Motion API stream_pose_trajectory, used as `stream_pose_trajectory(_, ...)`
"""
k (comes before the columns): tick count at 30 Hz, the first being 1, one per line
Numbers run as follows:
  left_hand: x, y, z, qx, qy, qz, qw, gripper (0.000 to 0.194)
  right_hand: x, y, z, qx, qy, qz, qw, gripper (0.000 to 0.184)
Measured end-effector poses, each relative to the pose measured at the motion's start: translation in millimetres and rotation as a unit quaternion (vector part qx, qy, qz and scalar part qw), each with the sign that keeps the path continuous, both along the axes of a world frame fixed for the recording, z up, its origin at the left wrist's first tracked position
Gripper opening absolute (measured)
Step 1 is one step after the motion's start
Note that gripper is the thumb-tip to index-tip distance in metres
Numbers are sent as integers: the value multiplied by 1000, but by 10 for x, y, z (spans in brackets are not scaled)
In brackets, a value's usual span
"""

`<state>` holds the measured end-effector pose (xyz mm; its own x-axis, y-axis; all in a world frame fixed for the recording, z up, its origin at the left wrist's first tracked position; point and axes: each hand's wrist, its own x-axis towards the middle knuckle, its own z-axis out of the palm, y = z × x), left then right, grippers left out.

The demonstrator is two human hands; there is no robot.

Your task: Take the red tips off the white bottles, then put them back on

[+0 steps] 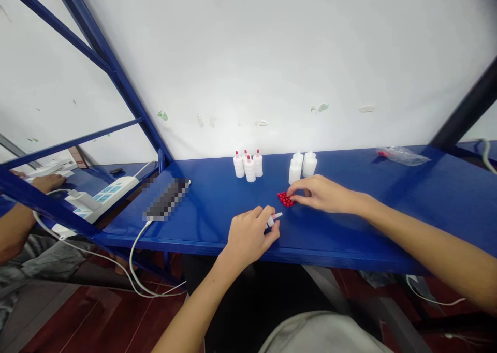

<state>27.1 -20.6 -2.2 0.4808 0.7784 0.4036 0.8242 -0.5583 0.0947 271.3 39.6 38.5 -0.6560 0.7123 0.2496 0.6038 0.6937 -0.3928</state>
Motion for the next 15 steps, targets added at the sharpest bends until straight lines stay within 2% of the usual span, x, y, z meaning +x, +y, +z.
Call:
stream_pose_trajectory(4, 1, -6, 9, -7, 1, 1, 1000, 19, 37, 13, 43, -2, -19, 20, 1000, 24)
stream_pose_trajectory(9, 2, -1, 9, -4, -2, -2, 1000, 19, 89, 65, 24, -78, -44, 48, 995, 30)
stream_pose_trajectory(15, 0, 5, 9, -7, -8, -8, 1000, 19, 95, 153, -75, -119, -4, 21, 993, 34)
